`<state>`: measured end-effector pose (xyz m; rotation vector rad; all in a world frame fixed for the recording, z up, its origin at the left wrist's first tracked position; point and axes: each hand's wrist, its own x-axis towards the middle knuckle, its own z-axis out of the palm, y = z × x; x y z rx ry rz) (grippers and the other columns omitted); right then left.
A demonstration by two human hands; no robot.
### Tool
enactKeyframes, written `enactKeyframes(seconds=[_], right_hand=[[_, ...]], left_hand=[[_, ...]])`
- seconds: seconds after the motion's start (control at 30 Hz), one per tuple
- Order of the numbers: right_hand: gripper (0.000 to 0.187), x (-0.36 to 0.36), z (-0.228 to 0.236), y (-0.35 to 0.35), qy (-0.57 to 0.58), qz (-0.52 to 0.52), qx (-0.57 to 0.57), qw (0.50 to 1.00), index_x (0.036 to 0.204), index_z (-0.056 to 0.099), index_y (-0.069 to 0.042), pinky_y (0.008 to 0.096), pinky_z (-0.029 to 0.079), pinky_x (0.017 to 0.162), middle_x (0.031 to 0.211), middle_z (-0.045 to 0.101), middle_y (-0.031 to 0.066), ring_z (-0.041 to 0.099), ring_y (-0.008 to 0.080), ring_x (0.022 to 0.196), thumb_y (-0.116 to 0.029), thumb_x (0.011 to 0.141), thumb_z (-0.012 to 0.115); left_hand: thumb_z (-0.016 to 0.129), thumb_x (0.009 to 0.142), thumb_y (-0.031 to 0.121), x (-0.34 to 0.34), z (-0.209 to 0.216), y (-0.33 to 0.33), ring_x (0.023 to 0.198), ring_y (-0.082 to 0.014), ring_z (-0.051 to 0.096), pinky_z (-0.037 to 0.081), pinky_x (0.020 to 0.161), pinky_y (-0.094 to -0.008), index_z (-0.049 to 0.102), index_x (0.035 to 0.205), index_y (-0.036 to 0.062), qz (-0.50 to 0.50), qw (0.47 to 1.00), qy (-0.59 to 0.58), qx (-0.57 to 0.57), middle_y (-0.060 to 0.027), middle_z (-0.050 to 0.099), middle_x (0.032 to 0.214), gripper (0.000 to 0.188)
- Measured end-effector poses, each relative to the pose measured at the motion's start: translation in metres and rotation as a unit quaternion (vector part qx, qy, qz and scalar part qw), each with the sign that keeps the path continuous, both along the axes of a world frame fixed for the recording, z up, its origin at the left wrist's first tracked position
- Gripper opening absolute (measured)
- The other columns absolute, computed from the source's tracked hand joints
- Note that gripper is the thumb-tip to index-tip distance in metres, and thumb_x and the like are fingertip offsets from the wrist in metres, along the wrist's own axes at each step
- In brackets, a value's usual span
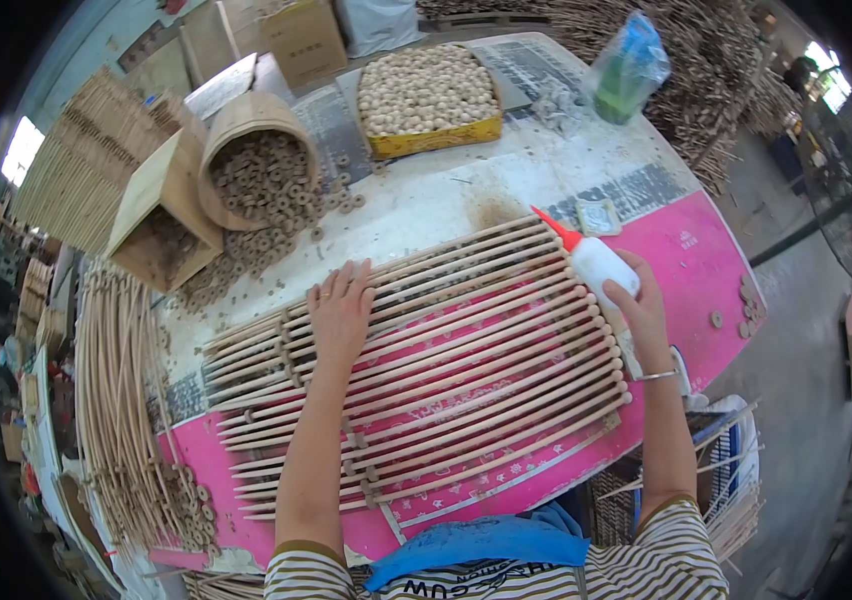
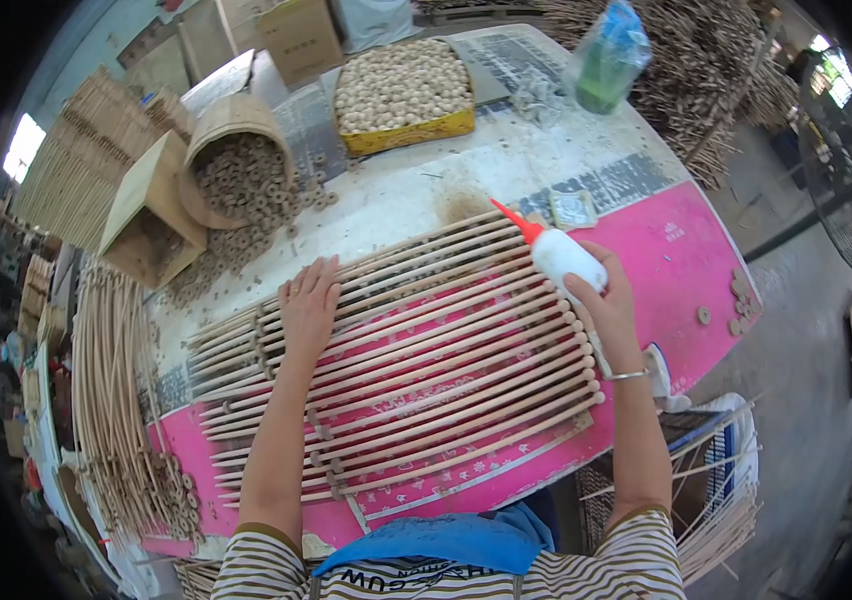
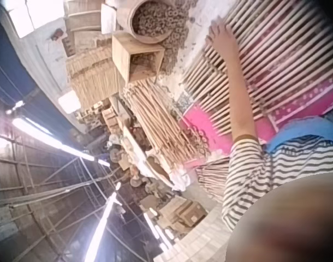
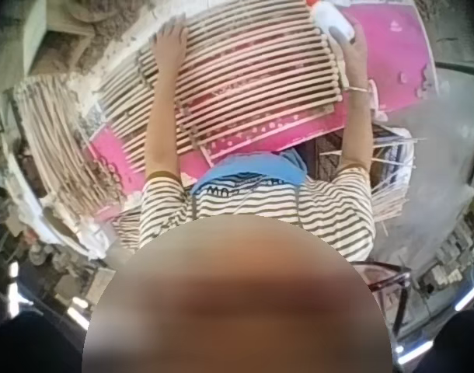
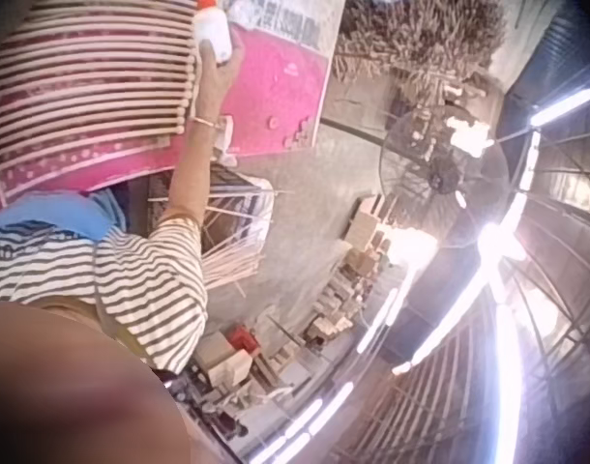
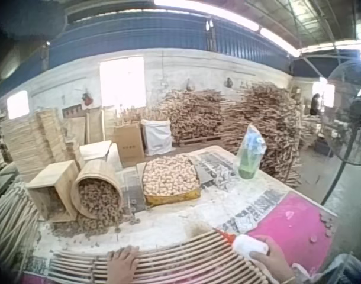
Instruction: Assemble a wooden structure by sliding small wooden rings onto curved wooden sticks.
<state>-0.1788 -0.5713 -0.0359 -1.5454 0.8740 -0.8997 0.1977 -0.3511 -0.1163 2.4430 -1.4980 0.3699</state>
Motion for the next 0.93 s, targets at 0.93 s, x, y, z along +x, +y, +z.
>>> enactKeyframes(seconds=[0.93], right_hand=[[0.046, 0.053, 0.006, -0.024, 0.220, -0.004, -0.277, 0.935, 0.121, 0.065, -0.009, 0.0397, 0.052, 0.086, 0.115, 0.065, 0.0113, 0.061, 0.0291, 0.105, -0.020, 0.078, 0.079]], left_hand=[[0.046, 0.107, 0.034, -0.004, 0.001, 0.007, 0.142, -0.0254, 0.042, 0.024, 0.122, -0.0510, 0.044, 0.155, 0.0259, 0.033, 0.997, 0.057, 0.048, -0.0049, 0.048, 0.154, 0.048]])
